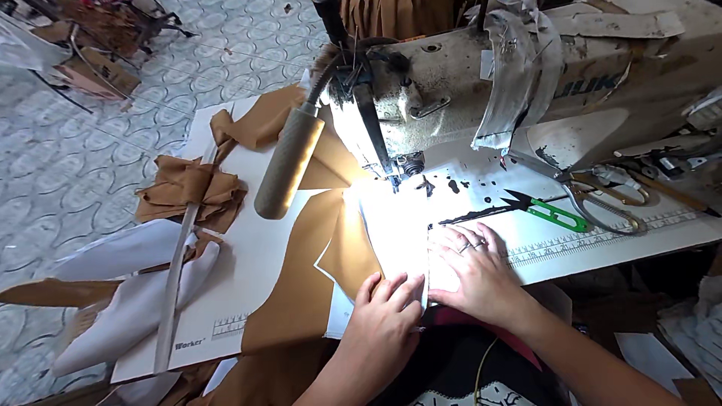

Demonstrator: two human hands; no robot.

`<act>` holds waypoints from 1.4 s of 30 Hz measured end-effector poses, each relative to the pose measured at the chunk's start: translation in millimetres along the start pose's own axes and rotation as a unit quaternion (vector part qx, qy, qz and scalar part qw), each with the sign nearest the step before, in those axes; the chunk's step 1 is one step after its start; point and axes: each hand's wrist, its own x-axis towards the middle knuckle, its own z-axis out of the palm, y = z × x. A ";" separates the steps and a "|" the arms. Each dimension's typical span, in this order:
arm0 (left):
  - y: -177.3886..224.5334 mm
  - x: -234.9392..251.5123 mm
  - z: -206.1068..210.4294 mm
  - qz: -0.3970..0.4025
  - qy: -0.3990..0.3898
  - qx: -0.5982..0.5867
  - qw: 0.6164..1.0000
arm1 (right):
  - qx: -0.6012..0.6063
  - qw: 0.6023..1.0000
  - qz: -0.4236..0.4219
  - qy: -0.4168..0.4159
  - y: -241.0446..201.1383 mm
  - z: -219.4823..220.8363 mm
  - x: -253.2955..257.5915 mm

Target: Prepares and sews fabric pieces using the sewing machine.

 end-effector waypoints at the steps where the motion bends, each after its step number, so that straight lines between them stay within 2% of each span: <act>1: 0.3 0.7 -0.7 0.001 -0.002 0.003 1.000 | 0.001 1.000 -0.006 0.016 0.8 1.5 -1.1; 6: 1.3 1.9 -1.4 0.007 -0.004 0.011 1.000 | 0.025 0.993 -0.061 0.098 11.3 13.3 -6.6; 10: -5.3 9.2 1.9 -0.004 0.034 -0.028 0.999 | -0.002 0.993 -0.079 0.082 9.6 11.1 -7.0; 15: -20.5 14.9 24.6 -0.072 0.099 -0.044 0.991 | -0.043 0.989 -0.113 0.080 8.3 6.8 -2.4; 19: -42.3 12.1 24.5 -0.056 0.094 -0.059 0.992 | -0.045 0.985 -0.157 0.048 9.5 5.3 12.8; 23: -63.7 27.9 15.7 -0.052 0.052 -0.104 0.992 | -0.031 0.985 -0.168 0.031 14.7 5.0 40.0; 29: -97.2 56.9 4.6 -0.066 -0.037 -0.186 0.980 | -0.019 0.990 -0.124 -0.072 16.7 -4.8 82.6; 33: -121.7 75.9 4.1 -0.077 -0.096 -0.195 0.973 | -0.008 0.990 -0.068 -0.121 20.3 -5.1 107.8; 36: -140.9 88.0 17.3 -0.063 -0.080 -0.199 0.975 | -0.012 0.991 0.011 -0.133 23.3 -1.3 118.1; 40: -157.6 103.1 25.6 -0.053 -0.041 -0.176 0.982 | 0.001 0.998 0.017 -0.055 19.2 2.5 121.2; 42: -159.3 108.5 13.2 -0.068 -0.055 -0.171 0.981 | 0.014 1.000 0.011 -0.023 21.3 6.2 119.1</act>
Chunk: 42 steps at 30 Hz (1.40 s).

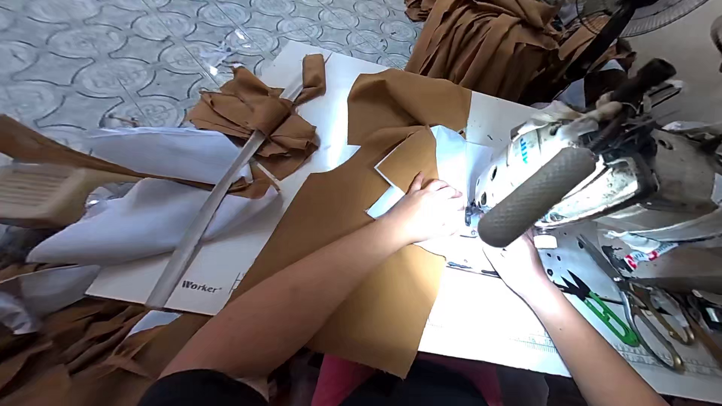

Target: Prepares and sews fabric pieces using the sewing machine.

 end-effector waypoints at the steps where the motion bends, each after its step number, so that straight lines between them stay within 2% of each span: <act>1: 1.0 1.8 -4.9 -0.004 -0.003 0.003 1.000 | 0.007 1.000 -0.002 0.013 2.2 3.0 -0.1; 5: 5.9 6.1 -15.2 -0.013 -0.016 -0.017 1.000 | 0.052 0.998 0.023 0.005 4.6 6.9 2.3; 8: 17.4 0.6 -24.3 -0.031 -0.036 -0.015 0.999 | 0.037 0.999 0.015 0.015 5.4 8.0 0.2; 10: 39.0 -16.3 -40.8 -0.065 -0.092 0.027 0.993 | 0.010 1.000 0.022 0.008 1.5 4.5 1.5; 13: 76.3 -50.0 -64.2 -0.130 -0.254 0.095 0.954 | -0.021 0.998 0.045 -0.024 2.1 1.5 0.8; 14: 78.3 -55.6 -64.9 -0.143 -0.298 0.088 0.940 | -0.019 0.997 0.064 -0.045 3.8 1.3 1.6; 15: 72.0 -59.8 -61.5 -0.149 -0.300 0.062 0.940 | -0.016 0.994 0.081 -0.067 5.0 1.1 2.4; 18: 38.6 -53.6 -58.7 -0.160 -0.199 -0.009 0.967 | -0.011 0.982 0.129 -0.135 4.5 -1.1 6.1; 20: 20.3 -31.8 -66.0 -0.166 -0.121 0.009 0.979 | 0.004 0.979 0.136 -0.153 4.5 -1.9 9.5; 23: -2.5 10.9 -72.2 -0.235 -0.063 0.095 0.965 | 0.028 0.981 0.122 -0.151 4.0 -2.7 11.0; 25: -26.0 31.6 -64.3 -0.248 0.003 0.146 0.958 | 0.037 0.984 0.113 -0.136 4.3 -1.9 11.8; 28: -43.8 37.9 -60.5 -0.253 0.048 0.139 0.956 | 0.049 0.985 0.106 -0.127 5.8 -0.4 12.5; 30: -26.8 18.7 -64.7 -0.241 0.052 0.105 0.963 | 0.059 0.986 0.093 -0.122 7.6 -0.3 11.7; 33: 19.7 -55.4 -68.4 -0.159 0.080 -0.033 0.984 | 0.114 0.992 0.049 -0.034 14.4 5.6 8.7; 35: 43.2 -125.3 -63.6 -0.073 -0.007 -0.178 0.981 | 0.170 0.983 0.071 0.013 14.8 6.7 7.7; 36: 50.3 -160.8 -55.8 -0.038 -0.072 -0.260 0.962 | 0.182 0.980 0.080 0.021 12.8 3.7 6.0; 37: 53.5 -191.9 -43.7 -0.038 -0.141 -0.337 0.930 | 0.194 0.977 0.091 0.017 9.1 -1.9 3.5; 38: 53.1 -220.2 -28.4 -0.095 -0.193 -0.378 0.901 | 0.205 0.975 0.087 0.023 6.8 -5.8 1.1; 39: 50.2 -246.5 -11.3 -0.205 -0.212 -0.357 0.887 | 0.208 0.975 0.066 0.040 6.2 -7.7 -1.2; 40: 43.3 -270.2 9.0 -0.345 -0.203 -0.293 0.868 | 0.199 0.978 0.039 0.053 7.9 -7.9 -2.9; 41: 30.9 -292.7 34.9 -0.482 -0.176 -0.207 0.833 | 0.183 0.981 0.011 0.061 9.7 -7.3 -4.0; 42: 14.3 -315.3 63.0 -0.585 -0.157 -0.125 0.786 | 0.165 0.984 -0.015 0.063 11.7 -6.2 -4.3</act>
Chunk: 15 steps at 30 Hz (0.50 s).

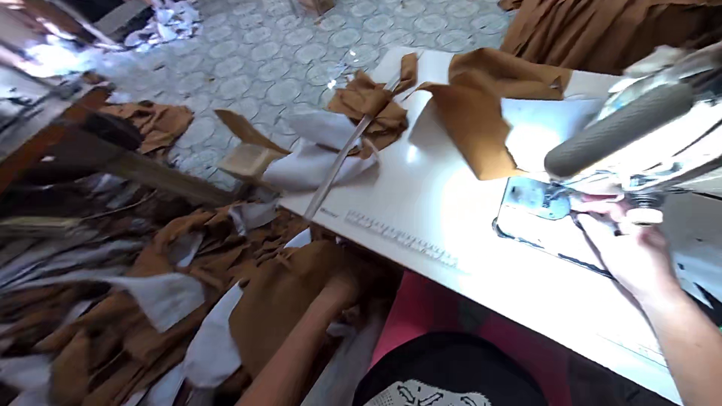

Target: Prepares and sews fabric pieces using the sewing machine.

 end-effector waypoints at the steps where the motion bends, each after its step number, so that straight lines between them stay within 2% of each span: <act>1: -25.8 18.6 19.1 -0.085 0.048 0.018 0.995 | -0.010 1.000 -0.019 -0.007 1.6 0.7 0.3; 2: -48.2 30.8 34.1 -0.124 0.087 0.021 0.988 | -0.017 0.999 -0.035 -0.013 3.9 2.1 0.9; 4: -70.1 34.2 43.1 -0.131 0.139 -0.009 0.982 | -0.029 0.997 -0.065 -0.018 12.7 5.2 2.0; 7: -88.1 28.3 32.2 -0.129 0.144 -0.071 0.979 | -0.036 0.996 -0.066 -0.046 14.2 1.2 -2.7; 9: -97.6 23.9 27.1 -0.120 0.170 -0.140 0.968 | 0.015 0.992 -0.046 -0.120 -5.3 -3.3 -16.3; 10: -94.0 17.6 25.7 -0.104 0.199 -0.206 0.952 | 0.075 0.979 -0.039 -0.185 -19.7 -3.7 -29.2; 11: -81.6 7.4 22.6 -0.070 0.229 -0.283 0.929 | 0.152 0.946 -0.018 -0.284 -36.3 -1.7 -45.6; 13: -38.1 -25.0 13.7 0.079 0.247 -0.385 0.886 | 0.284 0.811 0.029 -0.511 -74.0 14.9 -80.5; 14: -12.8 -44.7 12.6 0.191 0.237 -0.396 0.866 | 0.316 0.755 0.065 -0.571 -89.2 31.6 -98.8; 15: 11.7 -62.1 13.1 0.317 0.213 -0.382 0.842 | 0.350 0.726 0.113 -0.581 -99.1 50.5 -116.7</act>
